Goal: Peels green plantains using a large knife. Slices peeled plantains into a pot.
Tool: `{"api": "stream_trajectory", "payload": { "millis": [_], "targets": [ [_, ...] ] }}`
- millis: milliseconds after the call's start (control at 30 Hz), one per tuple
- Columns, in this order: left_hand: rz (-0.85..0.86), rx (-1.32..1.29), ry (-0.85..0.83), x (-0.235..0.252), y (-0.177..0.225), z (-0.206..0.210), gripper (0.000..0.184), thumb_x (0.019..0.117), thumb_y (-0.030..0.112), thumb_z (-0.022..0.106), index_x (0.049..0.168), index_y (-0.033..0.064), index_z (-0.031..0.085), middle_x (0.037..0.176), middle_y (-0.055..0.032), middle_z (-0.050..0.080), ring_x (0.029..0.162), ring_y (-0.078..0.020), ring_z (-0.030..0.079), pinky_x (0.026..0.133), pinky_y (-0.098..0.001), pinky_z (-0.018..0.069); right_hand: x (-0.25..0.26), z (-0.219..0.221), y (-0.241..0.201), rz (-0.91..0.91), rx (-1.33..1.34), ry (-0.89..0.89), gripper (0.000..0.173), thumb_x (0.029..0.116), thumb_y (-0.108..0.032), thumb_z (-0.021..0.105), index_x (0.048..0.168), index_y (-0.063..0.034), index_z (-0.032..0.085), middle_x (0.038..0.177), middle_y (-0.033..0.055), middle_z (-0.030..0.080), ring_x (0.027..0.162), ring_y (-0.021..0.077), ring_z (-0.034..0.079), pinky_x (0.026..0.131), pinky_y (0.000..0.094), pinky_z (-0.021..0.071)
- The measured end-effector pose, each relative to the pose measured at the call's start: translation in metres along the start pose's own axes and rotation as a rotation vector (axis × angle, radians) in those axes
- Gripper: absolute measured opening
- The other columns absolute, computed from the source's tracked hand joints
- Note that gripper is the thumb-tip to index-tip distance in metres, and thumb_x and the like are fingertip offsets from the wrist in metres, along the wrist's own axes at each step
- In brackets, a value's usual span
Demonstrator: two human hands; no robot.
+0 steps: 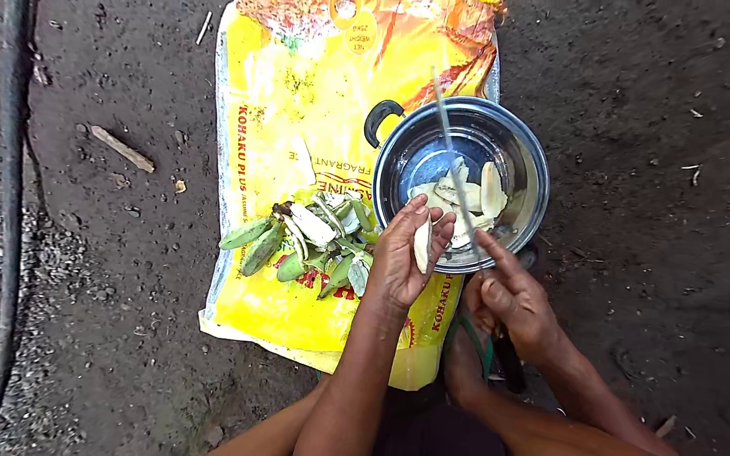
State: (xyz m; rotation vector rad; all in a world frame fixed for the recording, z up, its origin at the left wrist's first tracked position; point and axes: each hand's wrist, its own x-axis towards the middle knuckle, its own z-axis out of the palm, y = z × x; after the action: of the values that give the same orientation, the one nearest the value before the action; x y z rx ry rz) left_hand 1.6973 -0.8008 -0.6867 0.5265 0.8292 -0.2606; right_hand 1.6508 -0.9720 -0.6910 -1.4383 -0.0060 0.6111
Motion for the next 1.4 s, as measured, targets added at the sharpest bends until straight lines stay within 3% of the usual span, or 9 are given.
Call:
{"api": "stream_trajectory", "payload": {
  "millis": [167,333,433,633,833,967,1033,1233,1400],
  "targets": [
    [0.118,0.210,0.062,-0.002,-0.011,0.006,0.021,0.1032,0.002,0.052,0.124,0.0068,0.052,0.088,-0.0035,0.067,0.073,-0.0089,0.068,0.067,-0.0218,0.0588,-0.001,0.005,0.001,-0.165,-0.058,-0.107,0.086,0.0992,-0.057,0.055,0.158,0.0001,0.029,0.081,-0.0072,0.059,0.064,-0.0057,0.051,0.058,0.0133,0.0468],
    [-0.055,0.017,-0.198,-0.001,-0.013,0.001,0.038,0.1062,0.007,0.025,0.133,0.0054,0.052,0.120,-0.0164,0.067,0.109,-0.0285,0.069,0.094,-0.0409,0.0575,-0.002,0.005,0.002,-0.189,-0.112,-0.025,0.079,0.1004,-0.050,0.056,0.149,0.0110,0.039,0.098,0.0031,0.070,0.073,-0.0052,0.059,0.066,0.0150,0.0532],
    [-0.086,0.023,-0.219,-0.003,-0.013,0.002,0.040,0.1059,0.004,0.022,0.132,0.0033,0.053,0.120,-0.0168,0.068,0.109,-0.0279,0.070,0.094,-0.0393,0.0576,-0.003,0.003,0.002,-0.263,-0.070,-0.007,0.084,0.1003,-0.052,0.056,0.151,0.0109,0.033,0.099,0.0026,0.071,0.077,-0.0050,0.062,0.069,0.0158,0.0550],
    [-0.026,0.131,-0.394,-0.003,-0.006,-0.004,0.038,0.1010,-0.003,0.037,0.135,0.0036,0.053,0.121,-0.0157,0.067,0.106,-0.0245,0.070,0.093,-0.0362,0.0583,-0.008,-0.004,0.002,-0.239,-0.045,0.007,0.091,0.0985,-0.058,0.055,0.156,0.0054,0.026,0.080,-0.0071,0.062,0.064,-0.0048,0.054,0.059,0.0151,0.0496],
    [-0.024,0.031,-0.445,0.001,-0.014,-0.007,0.036,0.1016,0.020,0.058,0.136,0.0121,0.053,0.126,-0.0119,0.066,0.095,-0.0172,0.071,0.080,-0.0282,0.0602,-0.008,-0.004,0.002,-0.206,0.105,-0.089,0.089,0.0975,-0.063,0.053,0.156,-0.0012,0.029,0.077,-0.0087,0.059,0.061,-0.0032,0.051,0.054,0.0154,0.0462],
    [-0.066,-0.118,-0.372,0.000,-0.015,-0.002,0.037,0.1056,0.021,0.030,0.128,0.0150,0.059,0.100,-0.0097,0.068,0.083,-0.0177,0.069,0.073,-0.0279,0.0585,-0.007,-0.002,0.004,-0.245,-0.041,-0.054,0.082,0.1003,-0.056,0.054,0.153,0.0036,0.035,0.082,-0.0057,0.062,0.066,-0.0041,0.054,0.059,0.0149,0.0486],
    [-0.057,-0.157,-0.293,-0.001,-0.016,0.001,0.039,0.1063,0.023,0.029,0.123,0.0126,0.062,0.091,-0.0086,0.067,0.083,-0.0208,0.070,0.074,-0.0321,0.0601,-0.007,0.000,0.006,-0.279,-0.157,-0.049,0.080,0.1003,-0.052,0.055,0.151,0.0074,0.038,0.085,-0.0010,0.065,0.070,-0.0049,0.057,0.063,0.0137,0.0506],
    [0.035,-0.108,-0.183,-0.005,-0.020,0.008,0.041,0.1069,0.023,0.020,0.119,0.0199,0.058,0.105,-0.0021,0.070,0.085,-0.0143,0.070,0.069,-0.0268,0.0585,-0.004,0.006,0.010,-0.382,-0.335,-0.065,0.072,0.1013,-0.044,0.052,0.146,0.0118,0.044,0.089,0.0106,0.069,0.074,-0.0016,0.060,0.070,0.0147,0.0526],
    [0.118,-0.145,-0.239,-0.005,-0.024,0.003,0.044,0.1041,0.036,0.022,0.109,0.0208,0.063,0.097,-0.0006,0.069,0.084,-0.0149,0.069,0.067,-0.0275,0.0578,-0.003,0.008,0.012,-0.434,-0.336,-0.075,0.069,0.1032,-0.043,0.051,0.146,0.0111,0.045,0.098,0.0142,0.070,0.079,-0.0013,0.061,0.076,0.0141,0.0526]
  ]
}}
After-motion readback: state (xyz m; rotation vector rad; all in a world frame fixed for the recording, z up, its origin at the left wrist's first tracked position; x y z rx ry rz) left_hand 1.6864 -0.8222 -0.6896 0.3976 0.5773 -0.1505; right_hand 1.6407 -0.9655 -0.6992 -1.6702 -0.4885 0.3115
